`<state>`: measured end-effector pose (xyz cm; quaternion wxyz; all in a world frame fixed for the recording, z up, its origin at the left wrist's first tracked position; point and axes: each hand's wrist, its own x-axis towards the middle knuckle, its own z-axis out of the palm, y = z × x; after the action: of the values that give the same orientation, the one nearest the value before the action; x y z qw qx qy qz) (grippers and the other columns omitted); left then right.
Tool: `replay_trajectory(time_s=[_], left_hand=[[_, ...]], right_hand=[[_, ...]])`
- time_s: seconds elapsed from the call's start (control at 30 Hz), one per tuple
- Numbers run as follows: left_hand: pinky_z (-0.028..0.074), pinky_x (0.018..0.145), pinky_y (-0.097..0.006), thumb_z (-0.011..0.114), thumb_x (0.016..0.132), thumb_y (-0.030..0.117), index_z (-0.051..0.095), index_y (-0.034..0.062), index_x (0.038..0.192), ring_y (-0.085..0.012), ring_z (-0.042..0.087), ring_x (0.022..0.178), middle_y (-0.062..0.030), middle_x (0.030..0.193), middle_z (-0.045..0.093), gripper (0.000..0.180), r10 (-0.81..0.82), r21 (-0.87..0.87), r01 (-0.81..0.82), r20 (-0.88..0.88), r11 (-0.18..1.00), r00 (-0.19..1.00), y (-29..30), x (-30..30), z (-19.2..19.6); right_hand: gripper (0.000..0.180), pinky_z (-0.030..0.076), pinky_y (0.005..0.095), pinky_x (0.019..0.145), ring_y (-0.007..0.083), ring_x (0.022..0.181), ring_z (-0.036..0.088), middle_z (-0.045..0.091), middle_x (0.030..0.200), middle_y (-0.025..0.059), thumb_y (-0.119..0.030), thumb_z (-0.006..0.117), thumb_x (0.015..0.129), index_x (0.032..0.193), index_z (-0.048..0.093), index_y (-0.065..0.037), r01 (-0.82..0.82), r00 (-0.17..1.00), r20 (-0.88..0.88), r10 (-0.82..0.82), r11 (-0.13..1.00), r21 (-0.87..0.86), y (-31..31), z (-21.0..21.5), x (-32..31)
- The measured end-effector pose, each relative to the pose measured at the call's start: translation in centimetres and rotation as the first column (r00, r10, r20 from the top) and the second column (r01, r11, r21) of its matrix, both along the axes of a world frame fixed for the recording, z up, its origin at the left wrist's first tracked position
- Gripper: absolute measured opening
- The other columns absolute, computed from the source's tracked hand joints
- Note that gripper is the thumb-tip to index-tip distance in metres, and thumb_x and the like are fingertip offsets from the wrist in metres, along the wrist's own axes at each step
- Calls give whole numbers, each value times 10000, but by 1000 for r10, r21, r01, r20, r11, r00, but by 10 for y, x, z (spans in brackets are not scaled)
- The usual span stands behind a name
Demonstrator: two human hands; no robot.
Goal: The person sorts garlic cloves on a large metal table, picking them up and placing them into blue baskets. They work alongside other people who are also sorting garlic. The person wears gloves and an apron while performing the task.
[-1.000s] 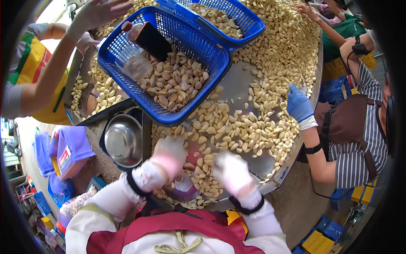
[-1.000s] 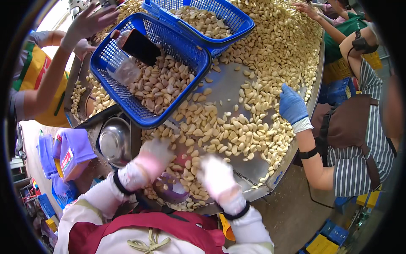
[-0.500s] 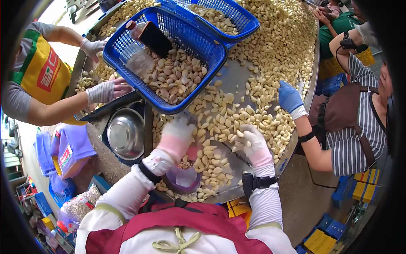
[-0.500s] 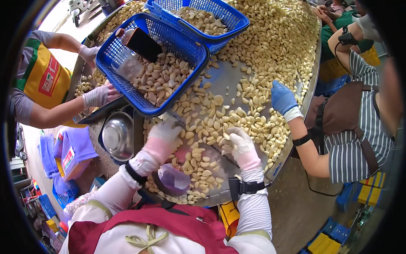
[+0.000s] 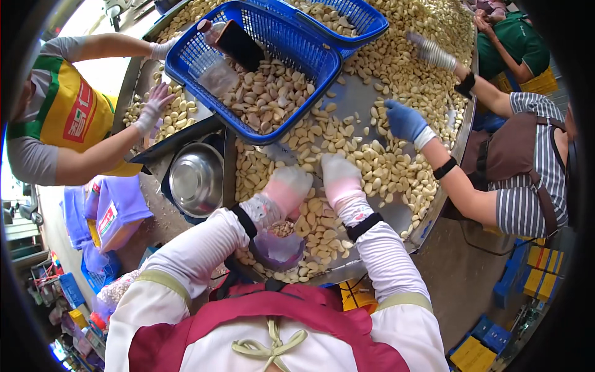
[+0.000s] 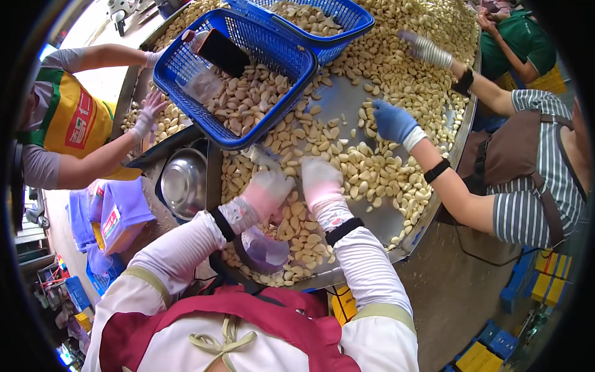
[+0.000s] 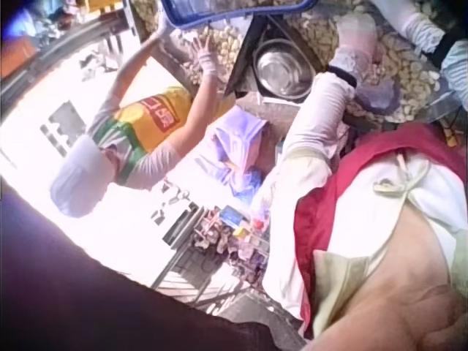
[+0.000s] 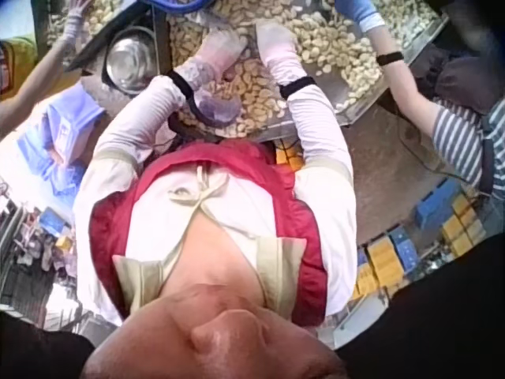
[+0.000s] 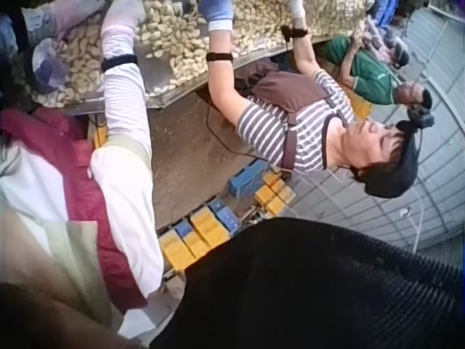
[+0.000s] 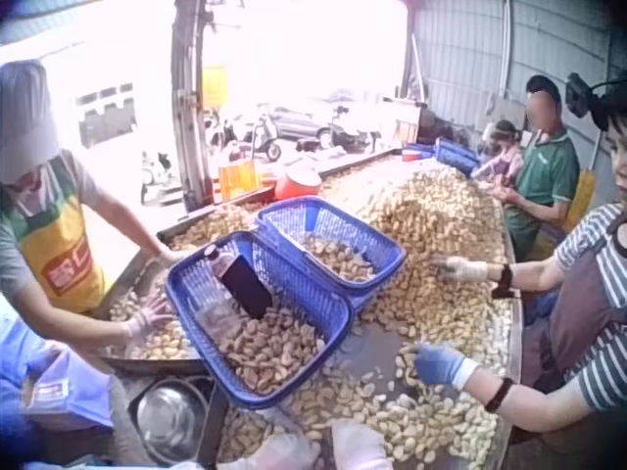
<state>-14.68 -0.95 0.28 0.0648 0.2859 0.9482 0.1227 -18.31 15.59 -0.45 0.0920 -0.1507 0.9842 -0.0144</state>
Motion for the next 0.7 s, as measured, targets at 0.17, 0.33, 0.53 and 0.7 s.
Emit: replay_trajectory(time_s=[0.17, 0.33, 0.53, 0.7], left_hand=[[548, 778, -417, 841, 622, 218, 709, 66, 1003, -304, 684, 928, -133, 956, 685, 431, 159, 56, -179, 253, 982, 954, -3, -19, -2], [554, 760, -428, 656, 870, 229, 687, 103, 938, -334, 691, 869, -116, 859, 685, 147, 278, 260, -359, 301, 896, 912, -2, 35, 42], [578, 634, -421, 625, 865, 156, 680, 80, 904, -305, 721, 698, -137, 795, 697, 102, 343, -181, -313, 165, 932, 925, 0, 85, -9], [578, 707, -394, 738, 829, 222, 691, -2, 1044, -314, 721, 785, -225, 829, 700, 314, 225, 305, -350, 379, 886, 898, -30, 59, -9]], right_hand=[[99, 591, 344, 729, 221, 783, 710, 675, 855, 112, -14, 644, 843, 937, 660, -38, 386, 909, 385, -157, 665, -639, 34, 15, 5], [208, 476, 224, 554, 135, 670, 605, 626, 867, 46, -150, 688, 904, 1062, 644, -22, 563, 814, 574, 85, 123, -817, 24, 23, 54], [236, 458, 284, 505, 128, 616, 607, 647, 759, 31, -228, 676, 931, 1019, 696, -10, 785, 535, 839, 100, 309, -537, -10, 17, 60], [312, 513, 373, 718, 259, 707, 649, 684, 820, 115, -310, 720, 883, 914, 723, 1, 344, 831, 556, 15, 773, -534, 1, 29, 80]])
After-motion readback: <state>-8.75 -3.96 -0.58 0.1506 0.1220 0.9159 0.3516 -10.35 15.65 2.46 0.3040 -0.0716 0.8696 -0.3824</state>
